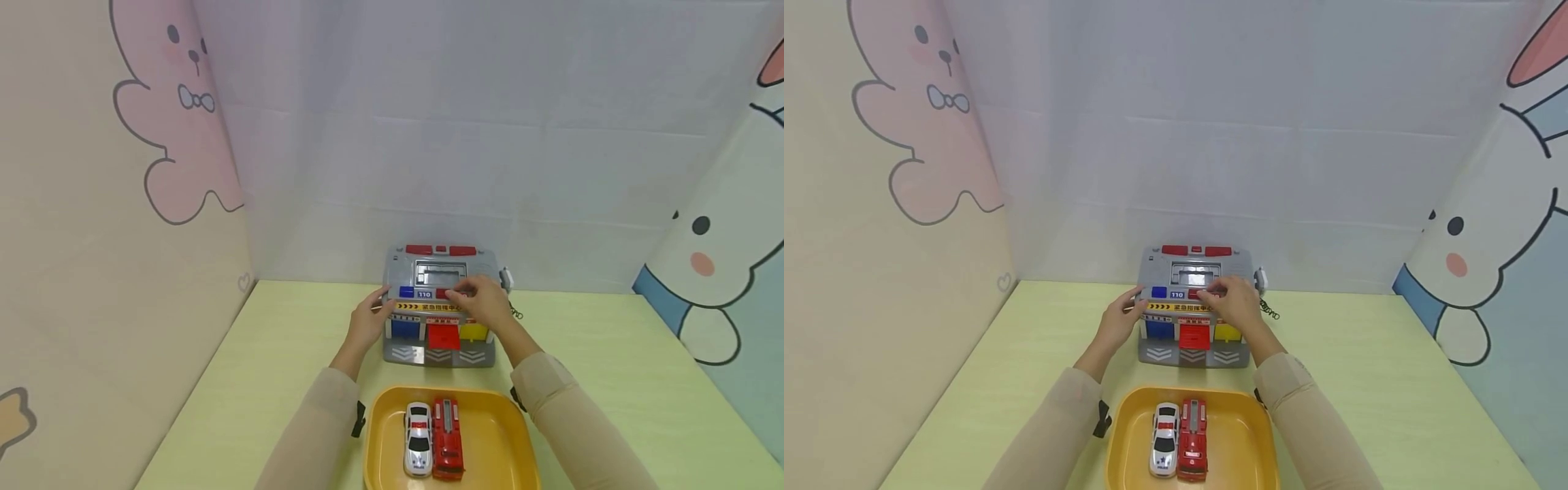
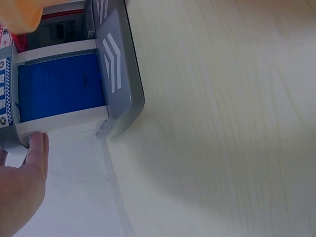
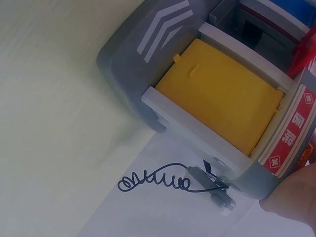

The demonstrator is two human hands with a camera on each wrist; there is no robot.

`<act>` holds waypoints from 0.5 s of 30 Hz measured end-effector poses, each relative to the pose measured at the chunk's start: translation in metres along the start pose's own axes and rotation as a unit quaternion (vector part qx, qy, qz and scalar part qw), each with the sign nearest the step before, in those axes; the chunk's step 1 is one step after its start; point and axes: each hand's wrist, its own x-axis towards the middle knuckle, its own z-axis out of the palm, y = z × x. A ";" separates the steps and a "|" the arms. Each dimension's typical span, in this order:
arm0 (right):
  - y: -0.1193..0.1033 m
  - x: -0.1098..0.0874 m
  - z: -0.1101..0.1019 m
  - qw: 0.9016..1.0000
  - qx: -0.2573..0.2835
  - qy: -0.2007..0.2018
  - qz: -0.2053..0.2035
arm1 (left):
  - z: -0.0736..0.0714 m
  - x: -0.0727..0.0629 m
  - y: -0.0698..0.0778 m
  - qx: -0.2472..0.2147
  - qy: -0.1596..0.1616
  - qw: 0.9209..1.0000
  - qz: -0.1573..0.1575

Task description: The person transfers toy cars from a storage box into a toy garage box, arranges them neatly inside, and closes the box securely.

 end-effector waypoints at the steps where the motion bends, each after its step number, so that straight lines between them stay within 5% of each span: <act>1: 0.000 0.000 0.000 1.000 0.000 0.000 0.001 | 0.000 0.000 0.000 0.000 0.000 1.000 0.000; 15: 0.003 -0.003 -0.002 0.999 0.051 -0.002 -0.005 | 0.001 0.001 -0.001 0.002 0.000 1.000 0.006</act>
